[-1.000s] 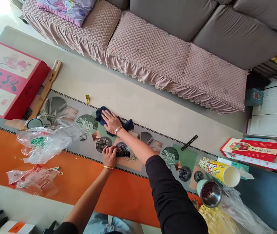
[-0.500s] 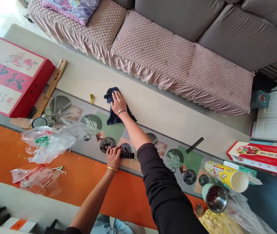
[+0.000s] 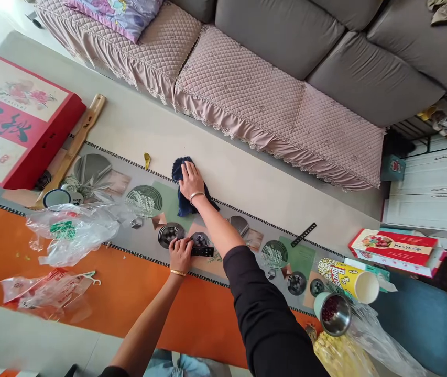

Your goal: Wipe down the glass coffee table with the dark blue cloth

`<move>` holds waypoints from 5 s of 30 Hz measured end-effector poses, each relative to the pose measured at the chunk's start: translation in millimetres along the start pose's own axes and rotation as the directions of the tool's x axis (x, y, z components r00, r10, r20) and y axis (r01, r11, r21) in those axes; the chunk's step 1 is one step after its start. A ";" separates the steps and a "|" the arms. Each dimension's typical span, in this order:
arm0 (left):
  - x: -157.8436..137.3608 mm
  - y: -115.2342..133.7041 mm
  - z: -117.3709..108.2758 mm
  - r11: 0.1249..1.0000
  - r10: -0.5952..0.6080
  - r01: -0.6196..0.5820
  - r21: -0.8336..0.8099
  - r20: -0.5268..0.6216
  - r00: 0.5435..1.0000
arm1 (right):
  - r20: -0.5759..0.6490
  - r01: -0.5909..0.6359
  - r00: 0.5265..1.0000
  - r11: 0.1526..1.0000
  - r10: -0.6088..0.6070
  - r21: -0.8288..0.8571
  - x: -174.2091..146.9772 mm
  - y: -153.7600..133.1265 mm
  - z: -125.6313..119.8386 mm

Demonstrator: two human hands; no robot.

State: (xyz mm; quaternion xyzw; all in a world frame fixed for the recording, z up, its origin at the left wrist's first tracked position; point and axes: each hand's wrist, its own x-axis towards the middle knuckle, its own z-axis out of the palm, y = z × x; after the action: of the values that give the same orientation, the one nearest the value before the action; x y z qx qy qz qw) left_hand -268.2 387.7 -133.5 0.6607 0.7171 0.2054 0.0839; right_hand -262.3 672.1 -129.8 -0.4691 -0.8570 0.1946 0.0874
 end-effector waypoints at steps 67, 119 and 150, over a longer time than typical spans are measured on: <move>0.9 1.1 0.2 0.999 0.013 -0.013 0.033 -0.007 1.000 | -0.033 -0.010 0.999 0.998 0.008 -0.055 -63.5 43.4 -9.0; -2.0 -1.9 2.0 0.996 -0.032 0.036 -0.078 0.045 0.998 | -0.246 -0.600 0.797 0.769 0.551 -0.221 -185.4 232.3 -78.5; -110.1 -73.8 -51.9 0.945 -0.223 0.266 -0.189 0.220 0.949 | 0.137 0.055 0.988 0.997 -0.063 0.060 -136.8 -115.2 28.5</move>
State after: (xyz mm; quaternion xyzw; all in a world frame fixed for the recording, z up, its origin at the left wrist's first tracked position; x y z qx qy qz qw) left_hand -343.5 266.9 -133.3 0.5700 0.7555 0.2040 0.2504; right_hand -286.0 494.5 -103.3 -0.4261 -0.8687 0.2483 0.0462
